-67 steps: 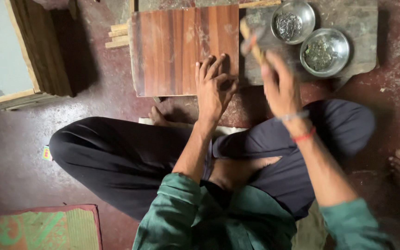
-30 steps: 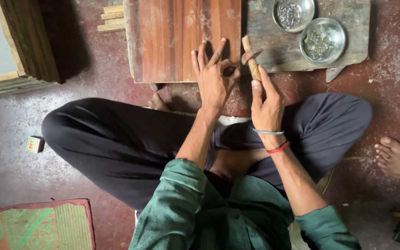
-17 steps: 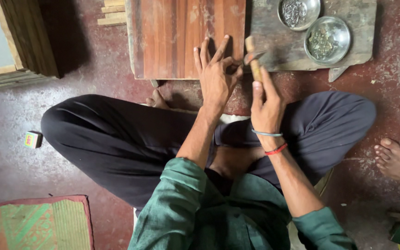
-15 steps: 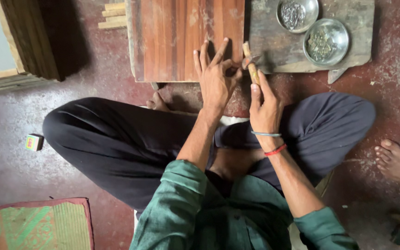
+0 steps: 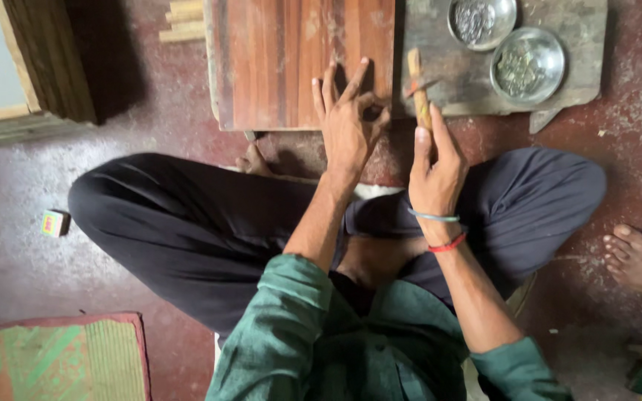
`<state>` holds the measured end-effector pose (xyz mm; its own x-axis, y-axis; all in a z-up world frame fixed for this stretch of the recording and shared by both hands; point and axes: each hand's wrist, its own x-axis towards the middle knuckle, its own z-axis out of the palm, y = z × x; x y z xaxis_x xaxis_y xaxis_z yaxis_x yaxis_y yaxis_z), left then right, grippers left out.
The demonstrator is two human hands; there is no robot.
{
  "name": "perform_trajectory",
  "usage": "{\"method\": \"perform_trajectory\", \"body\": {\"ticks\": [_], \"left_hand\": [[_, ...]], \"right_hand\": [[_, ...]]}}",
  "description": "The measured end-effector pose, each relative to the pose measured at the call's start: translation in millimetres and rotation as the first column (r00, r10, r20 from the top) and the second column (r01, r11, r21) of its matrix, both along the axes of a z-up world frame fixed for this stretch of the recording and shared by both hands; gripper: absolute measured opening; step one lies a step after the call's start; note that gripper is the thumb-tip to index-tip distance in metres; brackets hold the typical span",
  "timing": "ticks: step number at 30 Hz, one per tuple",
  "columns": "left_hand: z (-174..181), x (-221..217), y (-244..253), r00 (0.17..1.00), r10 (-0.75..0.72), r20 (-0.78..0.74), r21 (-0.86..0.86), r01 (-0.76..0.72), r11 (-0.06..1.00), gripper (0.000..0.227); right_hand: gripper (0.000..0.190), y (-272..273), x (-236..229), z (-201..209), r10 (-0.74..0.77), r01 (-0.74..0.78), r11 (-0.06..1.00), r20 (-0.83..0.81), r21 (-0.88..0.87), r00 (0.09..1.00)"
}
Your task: The person sits on the floor and assembles a wooden frame by attaching thin wooden strips to a board using a hammer and nails. The person repeatedly picks nails from a bowl, positions them, and hammers them into the wood.
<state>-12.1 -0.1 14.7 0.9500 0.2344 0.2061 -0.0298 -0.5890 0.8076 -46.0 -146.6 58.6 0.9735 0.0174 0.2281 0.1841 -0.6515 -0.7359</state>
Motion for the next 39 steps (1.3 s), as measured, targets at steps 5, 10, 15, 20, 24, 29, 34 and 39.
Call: {"method": "perform_trajectory", "body": {"ticks": [5,10,15,20,24,29,34,39], "left_hand": [[2.8,8.2,1.6,0.998,0.006,-0.069,0.053,-0.002,0.999,0.013],[1.1,1.6,0.2,0.999,0.013,-0.041,0.011,-0.013,1.000,0.012],[4.0,8.4,0.1,0.993,0.015,-0.121,0.084,-0.004,0.996,0.013],[3.4,4.0,-0.3,0.997,0.007,-0.082,0.083,0.000,0.997,0.013],[4.8,6.8,-2.1,0.998,0.006,-0.059,0.115,0.001,0.993,0.016],[4.2,9.5,-0.7,0.995,-0.036,-0.093,0.147,0.049,0.988,0.017],[0.2,13.8,-4.4,0.990,-0.041,-0.134,0.166,0.063,0.984,0.015],[-1.7,15.0,-3.8,0.986,-0.040,-0.163,0.209,0.075,0.975,0.013]], "right_hand": [[0.036,4.6,6.0,2.3,0.039,-0.039,0.999,-0.053,-0.004,0.998],[0.036,-2.8,3.5,4.2,0.024,-0.024,1.000,0.019,-0.014,1.000],[0.035,-5.5,3.5,-3.3,0.036,-0.036,0.999,0.014,-0.007,0.999],[0.033,-9.8,1.1,-18.6,-0.033,0.131,0.940,-0.296,0.316,0.955],[0.024,-16.1,7.9,-26.5,0.011,0.419,0.687,-0.585,0.594,0.811],[0.022,-27.8,9.7,-32.8,0.022,0.489,0.543,-0.594,0.682,0.804],[0.024,-35.8,8.2,-38.1,0.044,0.502,0.472,-0.588,0.724,0.807],[0.025,-36.4,9.0,-34.3,0.058,0.507,0.466,-0.597,0.725,0.800]]}}
